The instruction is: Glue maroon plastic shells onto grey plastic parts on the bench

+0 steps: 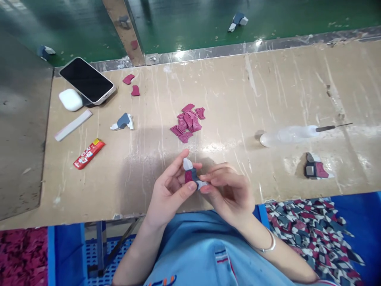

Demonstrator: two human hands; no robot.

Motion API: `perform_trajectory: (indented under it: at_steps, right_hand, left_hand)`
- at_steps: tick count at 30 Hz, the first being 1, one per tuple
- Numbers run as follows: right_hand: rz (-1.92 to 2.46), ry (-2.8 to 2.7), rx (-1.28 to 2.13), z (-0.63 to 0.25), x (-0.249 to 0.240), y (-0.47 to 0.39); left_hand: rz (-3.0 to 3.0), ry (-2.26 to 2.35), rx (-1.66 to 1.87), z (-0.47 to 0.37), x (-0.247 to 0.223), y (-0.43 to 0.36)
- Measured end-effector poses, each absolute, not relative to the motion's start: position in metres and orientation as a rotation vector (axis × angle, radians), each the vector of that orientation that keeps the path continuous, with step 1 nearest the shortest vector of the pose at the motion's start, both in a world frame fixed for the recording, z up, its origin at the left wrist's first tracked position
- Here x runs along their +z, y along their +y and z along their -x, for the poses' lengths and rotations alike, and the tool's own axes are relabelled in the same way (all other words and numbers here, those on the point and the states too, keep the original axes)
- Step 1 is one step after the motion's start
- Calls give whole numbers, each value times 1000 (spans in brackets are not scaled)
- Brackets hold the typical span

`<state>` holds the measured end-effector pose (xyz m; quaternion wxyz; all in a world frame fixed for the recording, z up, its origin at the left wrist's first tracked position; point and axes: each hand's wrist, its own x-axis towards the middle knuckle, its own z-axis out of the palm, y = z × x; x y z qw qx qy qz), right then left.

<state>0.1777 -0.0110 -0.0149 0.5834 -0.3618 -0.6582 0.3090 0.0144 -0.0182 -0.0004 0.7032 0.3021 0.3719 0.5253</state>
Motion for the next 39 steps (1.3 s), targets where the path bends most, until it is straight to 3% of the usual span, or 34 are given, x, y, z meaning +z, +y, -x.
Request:
perform_trajectory:
  at_steps: [11, 22, 33, 39]
  right_hand:
    - [883, -1351, 556, -168, -20, -21]
    - [976, -1252, 366, -164, -19, -24]
    - [1027, -1205, 1230, -185, -6, -20]
    - [955, -1037, 1243, -176, -5, -23]
  left_hand:
    - [-582, 876, 1225, -21, 9, -19]
    - [-522, 872, 1003, -30, 5, -26]
    - [-1414, 1237, 1190, -16, 16, -29]
    - [-1310, 1238, 1286, -21, 17, -25]
